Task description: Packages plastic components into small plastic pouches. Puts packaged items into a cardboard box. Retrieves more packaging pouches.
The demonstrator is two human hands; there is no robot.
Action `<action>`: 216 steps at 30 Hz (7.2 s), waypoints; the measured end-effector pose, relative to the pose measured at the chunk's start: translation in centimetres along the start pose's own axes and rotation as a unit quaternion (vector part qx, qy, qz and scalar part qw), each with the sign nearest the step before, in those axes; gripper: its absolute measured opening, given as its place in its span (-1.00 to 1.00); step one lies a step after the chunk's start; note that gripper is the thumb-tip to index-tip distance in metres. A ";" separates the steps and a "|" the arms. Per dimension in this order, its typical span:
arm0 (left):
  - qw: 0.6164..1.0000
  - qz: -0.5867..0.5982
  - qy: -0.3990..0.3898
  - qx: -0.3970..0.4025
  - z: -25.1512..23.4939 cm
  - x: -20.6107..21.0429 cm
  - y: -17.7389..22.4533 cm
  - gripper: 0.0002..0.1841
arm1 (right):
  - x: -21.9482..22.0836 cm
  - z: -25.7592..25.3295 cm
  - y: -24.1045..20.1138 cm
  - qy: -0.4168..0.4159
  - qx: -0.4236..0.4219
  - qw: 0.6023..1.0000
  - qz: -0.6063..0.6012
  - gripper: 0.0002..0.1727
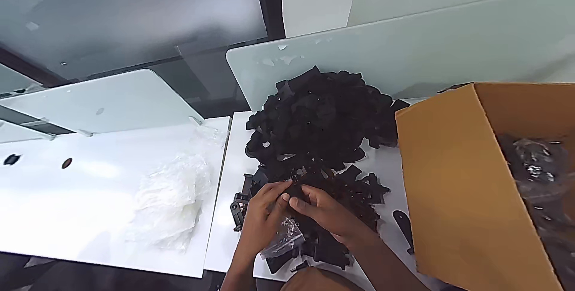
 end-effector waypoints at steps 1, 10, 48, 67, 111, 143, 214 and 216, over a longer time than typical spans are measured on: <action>1.000 0.014 -0.002 0.004 0.2 -0.1 0.0 -0.66 | -0.6 -0.2 0.1 0.047 0.003 0.999 0.022 -0.60; 0.971 0.096 -0.051 -0.211 0.7 -2.2 -5.1 -0.30 | -3.5 -0.9 -0.4 0.177 -0.073 0.980 0.049 -0.55; 0.894 0.286 0.254 -0.234 3.6 -8.4 -6.1 -0.87 | 1.7 -1.0 -0.1 0.195 -0.115 0.973 0.048 -0.57; 0.787 -0.465 0.299 -0.274 9.7 -38.5 -8.7 -0.36 | 29.8 -23.3 -0.2 -0.065 -0.146 0.870 0.466 -0.51; 0.924 -0.135 -0.204 0.293 -2.0 13.8 13.9 -0.65 | -8.2 20.6 -5.0 0.441 -0.255 0.833 0.216 -0.82; 0.611 -0.453 -0.628 0.165 -15.5 48.0 14.7 -0.65 | -41.2 21.5 0.8 0.286 0.298 0.814 0.408 -0.33; 0.950 0.223 0.186 -0.117 1.2 -4.0 0.9 -0.81 | 0.0 3.5 -6.4 0.249 -0.339 0.864 0.278 -0.90; 0.964 0.116 0.222 -0.094 1.2 -5.0 1.2 -0.82 | -0.3 3.4 -6.2 0.251 -0.327 0.867 0.279 -0.91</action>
Point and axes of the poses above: each hand's wrist, its own z-axis away from the middle knuckle, its own x-axis out of the palm, y = z × x, the point moved 9 cm from there along -z, towards the middle knuckle, and after that the axes turned 1 degree about z, right-handed, at the moved point
